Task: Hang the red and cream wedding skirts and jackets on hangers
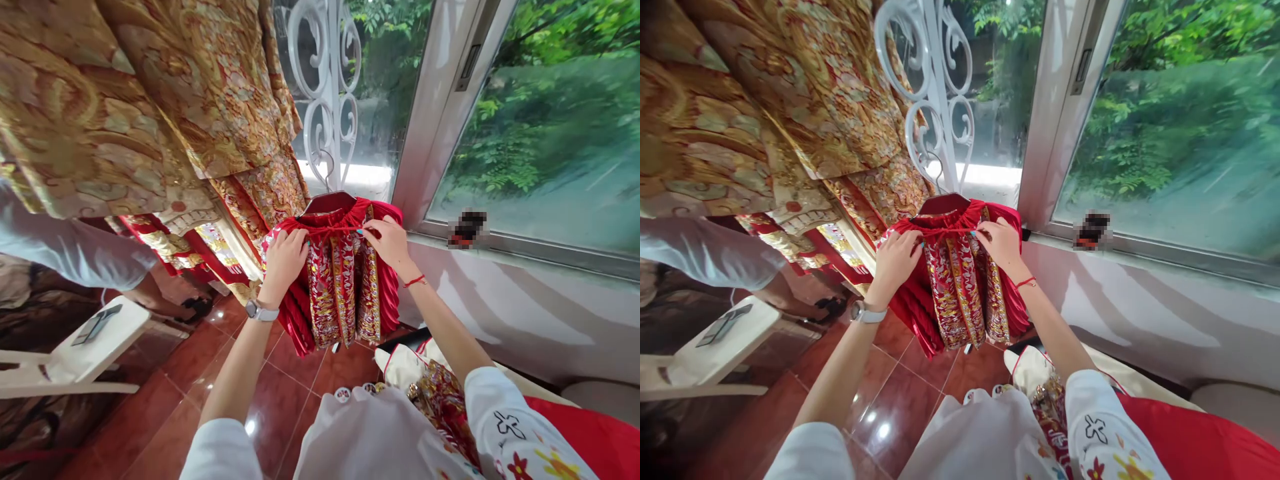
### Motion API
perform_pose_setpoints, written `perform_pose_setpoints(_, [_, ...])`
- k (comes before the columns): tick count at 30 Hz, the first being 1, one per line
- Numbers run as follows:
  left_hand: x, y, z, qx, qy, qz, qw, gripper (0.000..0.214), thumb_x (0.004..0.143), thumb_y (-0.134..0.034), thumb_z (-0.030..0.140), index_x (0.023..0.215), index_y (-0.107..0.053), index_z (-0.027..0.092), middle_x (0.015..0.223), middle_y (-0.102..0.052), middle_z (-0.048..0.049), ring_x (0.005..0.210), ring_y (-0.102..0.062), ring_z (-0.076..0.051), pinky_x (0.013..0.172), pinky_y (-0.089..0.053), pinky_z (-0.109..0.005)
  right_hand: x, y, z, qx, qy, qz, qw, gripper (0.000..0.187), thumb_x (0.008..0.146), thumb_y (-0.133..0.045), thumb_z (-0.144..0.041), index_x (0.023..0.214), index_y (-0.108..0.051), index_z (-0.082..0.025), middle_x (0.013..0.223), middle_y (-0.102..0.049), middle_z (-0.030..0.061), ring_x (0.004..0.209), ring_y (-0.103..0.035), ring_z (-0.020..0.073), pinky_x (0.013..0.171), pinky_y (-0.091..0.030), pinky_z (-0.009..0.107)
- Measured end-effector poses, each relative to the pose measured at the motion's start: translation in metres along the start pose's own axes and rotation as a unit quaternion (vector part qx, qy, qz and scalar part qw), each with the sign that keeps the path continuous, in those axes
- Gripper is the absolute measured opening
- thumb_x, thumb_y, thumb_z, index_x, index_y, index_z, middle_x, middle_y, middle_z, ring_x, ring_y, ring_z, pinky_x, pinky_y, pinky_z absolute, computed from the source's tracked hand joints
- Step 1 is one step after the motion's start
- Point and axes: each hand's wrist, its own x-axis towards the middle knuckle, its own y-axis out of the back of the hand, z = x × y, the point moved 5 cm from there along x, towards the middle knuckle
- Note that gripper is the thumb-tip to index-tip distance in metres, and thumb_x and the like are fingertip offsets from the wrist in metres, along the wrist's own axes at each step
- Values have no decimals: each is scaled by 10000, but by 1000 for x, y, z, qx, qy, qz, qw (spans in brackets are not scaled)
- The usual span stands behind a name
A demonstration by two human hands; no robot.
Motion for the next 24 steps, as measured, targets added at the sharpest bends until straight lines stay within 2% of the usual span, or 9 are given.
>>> perform_pose_setpoints(3, [-9,-10,-16,-194,55,-120,972,366,818,-581,208,1184,-588,189,1059,-646,-100,837,-594,-202,765,-480,-339,-13,-21,16,218,-70,-118,966,468,1000,-336,-495,1035,-647,-148,950,-698,104,827,-616,197,727,-493,333])
perform_pose_setpoints(6, [-15,-11,-32,-353,105,-234,900,402,878,-495,337,1243,-559,181,997,-650,-82,719,-586,-154,680,-498,-302,-20,-23,23,238,-65,-155,957,445,1000,-329,-473,1103,-621,-154,968,-687,91,825,-615,184,741,-511,341])
perform_pose_setpoints(8, [-14,-3,-38,-304,91,-239,918,392,890,-477,371,1221,-576,186,1001,-661,-78,808,-595,-180,773,-511,-342,-21,-11,21,116,-13,-113,987,343,967,-442,-420,1100,-640,-173,1009,-685,84,892,-594,207,837,-489,394])
perform_pose_setpoints(11, [-12,12,-32,-70,20,-160,984,400,854,-555,331,1234,-583,207,1112,-667,-91,1086,-548,-285,1003,-422,-492,-25,7,13,-75,63,-41,994,299,930,-504,-272,1174,-654,-186,1153,-675,114,1070,-533,281,986,-389,507])
perform_pose_setpoints(15, [-36,11,-13,83,-49,-106,990,506,881,-526,277,1382,-483,226,1354,-581,-110,1307,-416,-370,1115,-264,-610,-58,4,10,-84,87,-85,989,548,890,-477,-157,1427,-478,-265,1410,-558,62,1162,-516,280,1020,-407,522])
perform_pose_setpoints(18, [-75,-3,-16,11,-62,-144,988,537,898,-515,297,1423,-424,236,1530,-411,-108,1376,-370,-345,1131,-291,-574,-113,4,31,56,10,-140,989,574,893,-467,-212,1456,-419,-313,1469,-497,33,1152,-576,217,990,-483,434])
perform_pose_setpoints(20, [-109,-14,-32,-77,-12,-150,986,538,907,-515,338,1426,-407,248,1565,-351,-109,1397,-364,-310,1128,-334,-527,-168,24,64,93,-110,-91,985,533,894,-460,-272,1427,-449,-288,1417,-543,65,1103,-621,206,939,-518,395])
perform_pose_setpoints(22, [-152,-28,-57,-166,91,-135,973,534,898,-522,381,1406,-418,254,1532,-395,-120,1344,-446,-280,1064,-430,-465,-243,62,100,3,-261,23,965,516,876,-446,-328,1382,-495,-241,1360,-581,116,1131,-619,243,929,-519,414])
perform_pose_setpoints(24, [-202,-44,-86,-224,230,-86,943,495,871,-531,416,1329,-483,236,1411,-520,-132,1169,-589,-253,931,-524,-402,-329,96,121,-163,-380,32,910,500,800,-524,-380,1255,-606,-188,1272,-633,179,1162,-600,325,954,-490,475])
